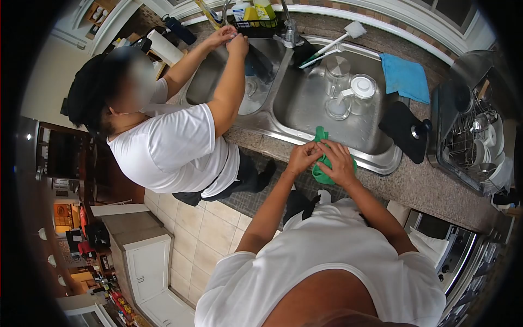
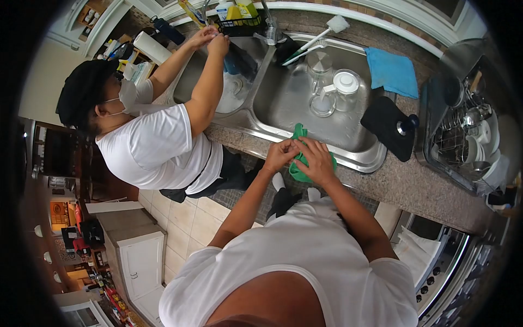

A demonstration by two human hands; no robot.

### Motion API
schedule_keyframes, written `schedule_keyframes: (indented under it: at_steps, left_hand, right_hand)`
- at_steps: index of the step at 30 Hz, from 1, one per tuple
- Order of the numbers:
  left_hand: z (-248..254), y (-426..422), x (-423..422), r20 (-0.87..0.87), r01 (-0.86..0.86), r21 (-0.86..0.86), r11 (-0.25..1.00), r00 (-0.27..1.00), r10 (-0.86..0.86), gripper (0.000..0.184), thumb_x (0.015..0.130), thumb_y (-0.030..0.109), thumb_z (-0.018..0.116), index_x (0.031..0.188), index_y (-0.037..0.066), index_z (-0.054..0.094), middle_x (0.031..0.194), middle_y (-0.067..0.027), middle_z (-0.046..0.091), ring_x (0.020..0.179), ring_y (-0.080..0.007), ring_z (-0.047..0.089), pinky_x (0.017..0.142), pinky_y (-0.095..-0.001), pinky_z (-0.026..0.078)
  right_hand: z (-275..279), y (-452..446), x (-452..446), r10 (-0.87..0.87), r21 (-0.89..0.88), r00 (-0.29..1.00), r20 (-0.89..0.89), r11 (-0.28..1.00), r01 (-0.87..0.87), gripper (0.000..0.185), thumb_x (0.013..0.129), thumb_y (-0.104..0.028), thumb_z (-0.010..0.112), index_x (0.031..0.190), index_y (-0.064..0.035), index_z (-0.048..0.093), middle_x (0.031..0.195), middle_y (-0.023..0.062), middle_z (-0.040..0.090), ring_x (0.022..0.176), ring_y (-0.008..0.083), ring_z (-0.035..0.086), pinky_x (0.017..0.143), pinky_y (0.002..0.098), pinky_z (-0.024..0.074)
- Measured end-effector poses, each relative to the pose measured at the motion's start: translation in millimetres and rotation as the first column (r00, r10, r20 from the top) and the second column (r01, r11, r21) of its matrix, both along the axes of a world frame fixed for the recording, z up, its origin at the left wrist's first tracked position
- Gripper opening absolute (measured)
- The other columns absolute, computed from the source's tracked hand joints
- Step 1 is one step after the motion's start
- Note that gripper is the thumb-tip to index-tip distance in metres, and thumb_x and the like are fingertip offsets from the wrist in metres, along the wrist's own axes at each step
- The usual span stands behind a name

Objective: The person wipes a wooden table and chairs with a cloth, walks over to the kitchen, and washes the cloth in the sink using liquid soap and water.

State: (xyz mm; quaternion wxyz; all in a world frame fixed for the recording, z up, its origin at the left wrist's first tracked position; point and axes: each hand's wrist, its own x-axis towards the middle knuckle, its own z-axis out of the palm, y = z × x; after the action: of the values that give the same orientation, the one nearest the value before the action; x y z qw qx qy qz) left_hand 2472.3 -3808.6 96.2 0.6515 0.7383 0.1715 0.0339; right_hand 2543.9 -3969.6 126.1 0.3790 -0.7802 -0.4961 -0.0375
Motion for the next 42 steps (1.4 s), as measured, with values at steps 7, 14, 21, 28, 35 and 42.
schedule_keyframes:
  at_steps: [7, 14, 21, 28, 35, 42]
  left_hand:
    - [3.9, -3.9, -1.1, 0.037, 0.002, -0.005, 1.000, 0.999, -0.002, 0.013, 0.087, 0.014, 0.065, 0.080, 0.005, 0.060, 0.061, 0.0060, 0.053, 0.054, -0.0009, 0.047, 0.048, -0.0184, 0.038]
    - [2.2, -4.6, -2.3, 0.045, -0.004, -0.007, 1.000, 0.999, 0.005, 0.012, 0.086, 0.013, 0.066, 0.080, 0.005, 0.060, 0.061, 0.0056, 0.053, 0.053, -0.0010, 0.049, 0.046, -0.0178, 0.038]
    - [1.1, -4.0, -2.3, 0.043, -0.024, 0.032, 0.999, 0.999, 0.022, 0.012, 0.085, 0.013, 0.067, 0.079, 0.004, 0.061, 0.060, 0.0054, 0.053, 0.052, -0.0012, 0.049, 0.046, -0.0177, 0.040]
    - [5.9, -6.6, -3.6, 0.037, -0.054, 0.009, 0.999, 0.998, 0.053, 0.012, 0.083, 0.014, 0.068, 0.079, 0.005, 0.061, 0.058, 0.0060, 0.052, 0.052, -0.0009, 0.047, 0.046, -0.0192, 0.038]
    - [-11.8, -2.3, -2.2, 0.077, -0.051, 0.034, 0.998, 0.996, 0.048, 0.015, 0.081, 0.018, 0.070, 0.078, 0.006, 0.061, 0.057, 0.0061, 0.052, 0.052, -0.0006, 0.044, 0.047, -0.0201, 0.036]
    - [-2.2, -1.6, -3.6, 0.017, -0.009, 0.093, 0.996, 1.000, 0.008, 0.010, 0.085, 0.014, 0.067, 0.085, 0.005, 0.063, 0.060, 0.0056, 0.055, 0.055, -0.0005, 0.047, 0.049, -0.0187, 0.039]
  right_hand:
    - [-1.4, -4.0, -1.6, -0.002, 0.004, 1.000, -0.001, 1.000, 0.002, 0.056, 0.076, -0.029, 0.065, 0.126, -0.0090, 0.053, 0.125, 0.0103, 0.052, 0.109, 0.0284, 0.051, 0.088, 0.0404, 0.0391]
    - [0.8, -5.7, -3.2, -0.009, 0.004, 1.000, -0.011, 1.000, 0.009, 0.055, 0.075, -0.027, 0.066, 0.125, -0.0079, 0.054, 0.125, 0.0099, 0.053, 0.110, 0.0283, 0.051, 0.088, 0.0396, 0.0390]
    - [-0.4, -3.9, -3.8, -0.017, 0.002, 1.000, -0.012, 1.000, 0.017, 0.055, 0.074, -0.027, 0.067, 0.124, -0.0075, 0.055, 0.124, 0.0099, 0.053, 0.110, 0.0283, 0.051, 0.089, 0.0394, 0.0388]
    - [1.3, -3.4, -4.4, -0.010, 0.001, 1.000, -0.011, 1.000, 0.010, 0.055, 0.074, -0.027, 0.067, 0.124, -0.0070, 0.055, 0.125, 0.0103, 0.053, 0.112, 0.0284, 0.051, 0.090, 0.0396, 0.0385]
    - [-0.1, -2.0, -4.3, -0.016, 0.008, 1.000, 0.008, 1.000, 0.016, 0.055, 0.074, -0.027, 0.068, 0.124, -0.0090, 0.055, 0.124, 0.0093, 0.053, 0.111, 0.0273, 0.051, 0.087, 0.0401, 0.0393]
    - [0.7, -0.1, -4.6, -0.019, 0.016, 0.999, 0.031, 1.000, 0.019, 0.054, 0.074, -0.027, 0.068, 0.124, -0.0093, 0.056, 0.123, 0.0091, 0.054, 0.110, 0.0274, 0.052, 0.087, 0.0400, 0.0398]
